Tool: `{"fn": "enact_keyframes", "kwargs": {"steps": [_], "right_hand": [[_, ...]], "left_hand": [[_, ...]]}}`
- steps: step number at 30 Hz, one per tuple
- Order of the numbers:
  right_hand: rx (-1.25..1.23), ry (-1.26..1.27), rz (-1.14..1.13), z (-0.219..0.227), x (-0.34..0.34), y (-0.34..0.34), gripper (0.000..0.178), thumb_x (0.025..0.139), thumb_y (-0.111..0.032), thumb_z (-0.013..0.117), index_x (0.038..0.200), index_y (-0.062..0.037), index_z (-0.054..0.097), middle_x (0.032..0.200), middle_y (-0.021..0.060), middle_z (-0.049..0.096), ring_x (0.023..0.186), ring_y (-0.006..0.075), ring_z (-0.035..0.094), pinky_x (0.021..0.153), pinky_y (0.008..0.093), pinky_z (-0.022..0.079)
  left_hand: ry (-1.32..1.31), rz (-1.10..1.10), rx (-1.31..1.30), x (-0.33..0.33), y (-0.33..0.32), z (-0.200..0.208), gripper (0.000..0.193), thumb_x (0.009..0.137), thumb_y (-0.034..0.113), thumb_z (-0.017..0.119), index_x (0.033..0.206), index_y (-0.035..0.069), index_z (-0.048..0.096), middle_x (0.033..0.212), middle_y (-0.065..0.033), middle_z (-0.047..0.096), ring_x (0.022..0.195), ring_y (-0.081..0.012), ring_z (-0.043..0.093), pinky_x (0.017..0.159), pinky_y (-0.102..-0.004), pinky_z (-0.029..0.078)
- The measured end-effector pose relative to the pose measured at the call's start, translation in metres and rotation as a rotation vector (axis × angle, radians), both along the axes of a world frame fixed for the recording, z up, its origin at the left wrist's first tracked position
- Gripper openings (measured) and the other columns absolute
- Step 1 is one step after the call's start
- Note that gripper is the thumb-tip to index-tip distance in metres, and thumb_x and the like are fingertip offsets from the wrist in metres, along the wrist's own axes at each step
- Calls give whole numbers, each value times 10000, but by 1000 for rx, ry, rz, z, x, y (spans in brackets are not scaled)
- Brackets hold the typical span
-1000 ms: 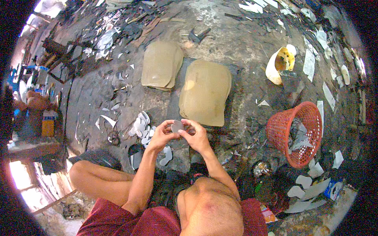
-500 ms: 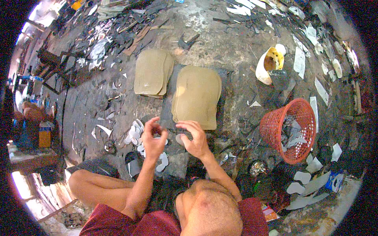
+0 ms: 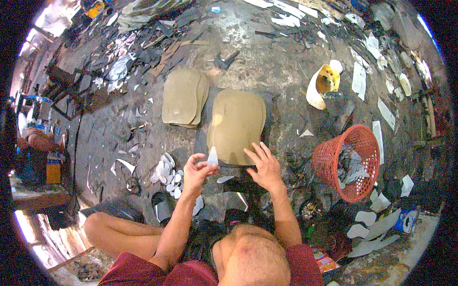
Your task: The person sits on the floor and repeatedly picks up small white insole pieces, places them onto larger tan shoe upper pieces, and stacks the assembled units. The person handles the parts one at a time and builds a growing stack of completed assemblies.
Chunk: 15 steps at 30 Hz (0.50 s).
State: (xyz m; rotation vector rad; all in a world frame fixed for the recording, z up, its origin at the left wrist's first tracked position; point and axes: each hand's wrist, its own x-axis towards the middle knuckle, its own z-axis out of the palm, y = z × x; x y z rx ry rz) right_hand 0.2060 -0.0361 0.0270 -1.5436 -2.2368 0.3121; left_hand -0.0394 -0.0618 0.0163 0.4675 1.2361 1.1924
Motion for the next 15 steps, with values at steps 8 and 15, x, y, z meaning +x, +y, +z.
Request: {"fn": "enact_keyframes", "kwargs": {"steps": [8, 15], "right_hand": [[-259, 833, -443, 41, 10, 68, 345, 1068, -264, 533, 1062, 47, 681, 945, 140, 736, 847, 164, 685, 794, 325, 546], [210, 427, -88, 29, -46, 49, 202, 978, -115, 634, 1124, 15, 683, 1159, 197, 712, 1133, 366, 674, 976, 430, 542]], "left_hand": [[478, -270, 89, 40, 53, -22, 123, 836, 70, 821, 917, 27, 738, 999, -44, 730, 785, -154, 712, 639, -303, 580], [1457, -381, 659, 37, 55, -40, 265, 806, 271, 767, 1048, 169, 737, 976, -46, 631, 987, -288, 558, 840, -436, 402]]}}
